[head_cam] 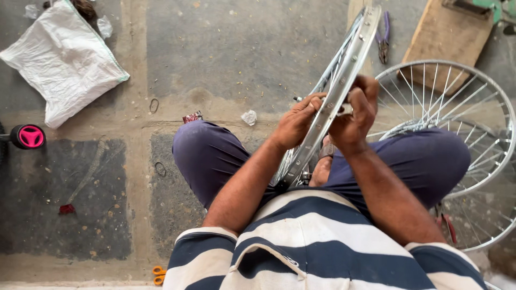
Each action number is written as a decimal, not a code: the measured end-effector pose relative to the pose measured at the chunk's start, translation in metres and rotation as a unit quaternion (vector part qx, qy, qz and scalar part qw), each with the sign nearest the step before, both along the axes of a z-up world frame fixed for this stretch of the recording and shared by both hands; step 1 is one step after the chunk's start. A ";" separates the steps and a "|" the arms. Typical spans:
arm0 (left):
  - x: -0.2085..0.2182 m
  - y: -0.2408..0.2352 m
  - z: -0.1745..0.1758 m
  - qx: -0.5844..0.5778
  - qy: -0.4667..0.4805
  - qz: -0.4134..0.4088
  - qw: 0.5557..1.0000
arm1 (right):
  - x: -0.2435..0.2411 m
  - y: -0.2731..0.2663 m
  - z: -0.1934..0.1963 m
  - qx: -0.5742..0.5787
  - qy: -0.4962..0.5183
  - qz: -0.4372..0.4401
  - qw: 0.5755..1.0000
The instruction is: The person sits on the ground and repeatedly rubs a small white object along the inner rim of a bicycle wheel. The person rotates the wheel periodically to access different sections of the rim.
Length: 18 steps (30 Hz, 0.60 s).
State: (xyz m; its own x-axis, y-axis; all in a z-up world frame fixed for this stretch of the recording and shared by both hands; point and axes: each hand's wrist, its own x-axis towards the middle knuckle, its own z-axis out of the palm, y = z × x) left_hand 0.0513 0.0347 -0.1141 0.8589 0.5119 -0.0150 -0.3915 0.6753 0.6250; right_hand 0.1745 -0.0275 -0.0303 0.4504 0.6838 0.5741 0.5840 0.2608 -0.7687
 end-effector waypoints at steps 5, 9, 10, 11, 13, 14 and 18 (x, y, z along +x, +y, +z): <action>-0.004 0.008 0.004 0.068 0.044 -0.012 0.997 | 0.023 -0.009 0.026 -0.087 -0.016 0.181 0.980; 0.005 0.007 0.008 0.060 0.047 -0.029 0.997 | 0.044 -0.018 0.045 -0.187 -0.003 0.255 0.949; 0.005 0.006 0.008 0.048 0.034 -0.034 0.998 | 0.046 -0.017 0.045 -0.189 -0.026 0.260 0.947; 0.005 0.008 0.009 0.042 0.063 -0.032 0.997 | 0.047 -0.013 0.044 -0.187 -0.052 0.265 0.944; 0.003 0.005 0.010 0.029 0.119 -0.025 0.992 | 0.042 -0.009 0.036 -0.148 -0.149 0.197 0.958; 0.003 0.001 0.009 0.015 0.100 -0.006 0.995 | 0.036 -0.007 0.030 -0.127 -0.196 0.163 0.959; 0.000 0.004 0.010 0.023 0.048 0.040 0.998 | 0.001 0.004 0.002 -0.032 -0.094 -0.019 0.995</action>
State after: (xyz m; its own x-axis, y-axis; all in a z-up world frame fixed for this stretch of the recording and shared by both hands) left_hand 0.0514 0.0389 -0.1039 0.8117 0.5800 -0.0696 -0.3797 0.6145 0.6915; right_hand 0.1753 -0.0234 -0.0284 0.3651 0.7062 0.6066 0.7273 0.1904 -0.6594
